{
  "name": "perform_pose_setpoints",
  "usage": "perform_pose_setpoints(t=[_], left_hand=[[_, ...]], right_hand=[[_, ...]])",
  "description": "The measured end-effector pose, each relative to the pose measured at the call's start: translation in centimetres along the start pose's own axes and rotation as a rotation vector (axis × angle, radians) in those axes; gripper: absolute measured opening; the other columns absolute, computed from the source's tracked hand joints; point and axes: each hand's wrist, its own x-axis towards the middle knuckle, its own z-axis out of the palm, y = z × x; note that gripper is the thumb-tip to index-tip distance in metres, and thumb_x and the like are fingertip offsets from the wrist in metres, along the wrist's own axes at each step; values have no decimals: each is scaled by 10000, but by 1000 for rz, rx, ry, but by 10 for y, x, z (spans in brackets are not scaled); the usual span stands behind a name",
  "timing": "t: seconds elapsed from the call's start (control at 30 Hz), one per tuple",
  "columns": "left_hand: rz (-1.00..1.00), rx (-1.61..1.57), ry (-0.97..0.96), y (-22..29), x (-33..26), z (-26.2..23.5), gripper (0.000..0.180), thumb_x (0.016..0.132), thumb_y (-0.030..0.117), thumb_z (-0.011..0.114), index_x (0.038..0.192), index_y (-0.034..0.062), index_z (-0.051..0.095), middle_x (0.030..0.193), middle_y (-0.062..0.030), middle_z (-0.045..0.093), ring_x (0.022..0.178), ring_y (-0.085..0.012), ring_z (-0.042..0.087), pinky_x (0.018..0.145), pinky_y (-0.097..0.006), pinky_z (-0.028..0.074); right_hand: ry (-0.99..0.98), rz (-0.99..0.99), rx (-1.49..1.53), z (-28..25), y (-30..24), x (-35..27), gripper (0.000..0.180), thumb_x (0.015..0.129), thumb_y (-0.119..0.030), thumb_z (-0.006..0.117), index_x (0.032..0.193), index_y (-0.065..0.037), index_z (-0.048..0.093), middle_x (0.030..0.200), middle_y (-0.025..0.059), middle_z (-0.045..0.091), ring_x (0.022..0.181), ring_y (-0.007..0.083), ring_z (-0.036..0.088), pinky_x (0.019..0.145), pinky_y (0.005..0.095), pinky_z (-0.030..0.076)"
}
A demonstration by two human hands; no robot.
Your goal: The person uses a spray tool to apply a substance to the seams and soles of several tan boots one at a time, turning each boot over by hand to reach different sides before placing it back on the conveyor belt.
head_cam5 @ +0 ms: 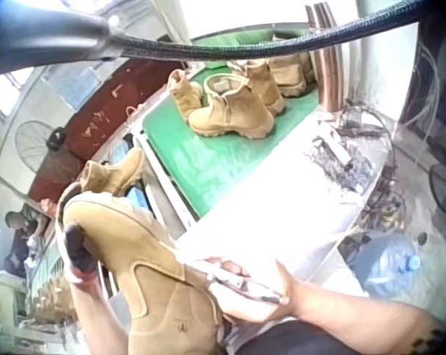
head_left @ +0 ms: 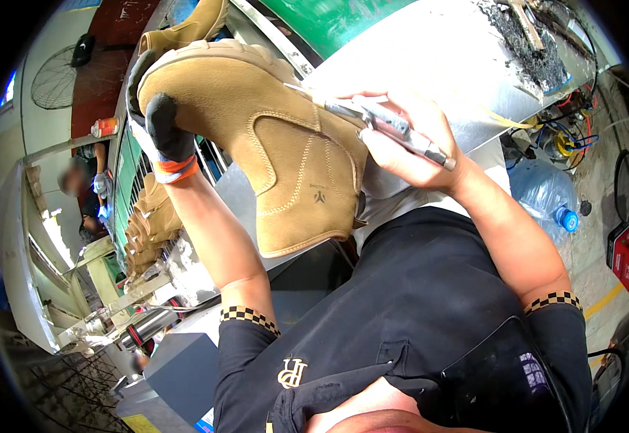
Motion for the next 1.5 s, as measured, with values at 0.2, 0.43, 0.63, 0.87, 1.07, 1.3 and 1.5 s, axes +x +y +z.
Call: perform_pose_setpoints(t=[0.2,0.43,0.63,0.87,1.07,1.3,1.5], left_hand=[[-87,-200,-22,-20,-3,-13,716,805,393,700,1335,-29,470,1245,-184,587,1144,-300,589,998,-433,466],[-195,-228,-9,-33,-16,-27,689,877,468,567,1389,37,403,1364,-194,493,1253,-352,497,1062,-517,393],[-445,-379,-84,-19,-31,-5,753,870,591,497,1374,38,413,1356,-197,497,1246,-342,505,1060,-500,400],[-527,-329,202,-22,-61,-9,795,833,616,506,1357,20,474,1352,-195,533,1225,-362,536,1053,-530,415],[-688,-622,423,-15,-106,8,747,871,591,525,1342,10,501,1335,-198,547,1203,-357,547,1043,-525,429],[-719,-531,144,-18,-175,-57,566,927,333,589,1427,128,421,1416,-104,486,1292,-300,465,1074,-517,403],[-987,-354,546,12,-249,-28,568,974,489,462,1418,136,443,1419,-80,494,1283,-270,486,1059,-458,419]], right_hand=[[-5,115,190,5,11,-21,470,794,-45,540,1255,46,511,1233,182,607,1116,229,598,973,356,456],[-15,207,157,-8,17,-39,495,804,-211,569,1245,10,540,1133,114,603,1001,173,562,894,295,436],[39,293,163,-9,26,-53,516,796,-273,585,1232,2,551,1065,77,586,917,141,534,830,268,423],[83,467,253,-8,20,-61,442,807,-181,585,1203,10,541,984,35,540,836,96,482,752,239,406],[166,358,255,7,25,-55,391,822,-128,589,1181,12,516,947,17,521,775,61,439,680,223,386],[156,311,231,25,28,-41,406,828,-84,562,1222,2,507,771,26,564,660,67,485,586,241,411],[172,334,235,41,39,-39,455,786,-129,603,1222,-29,520,639,62,579,548,134,542,556,295,437]])
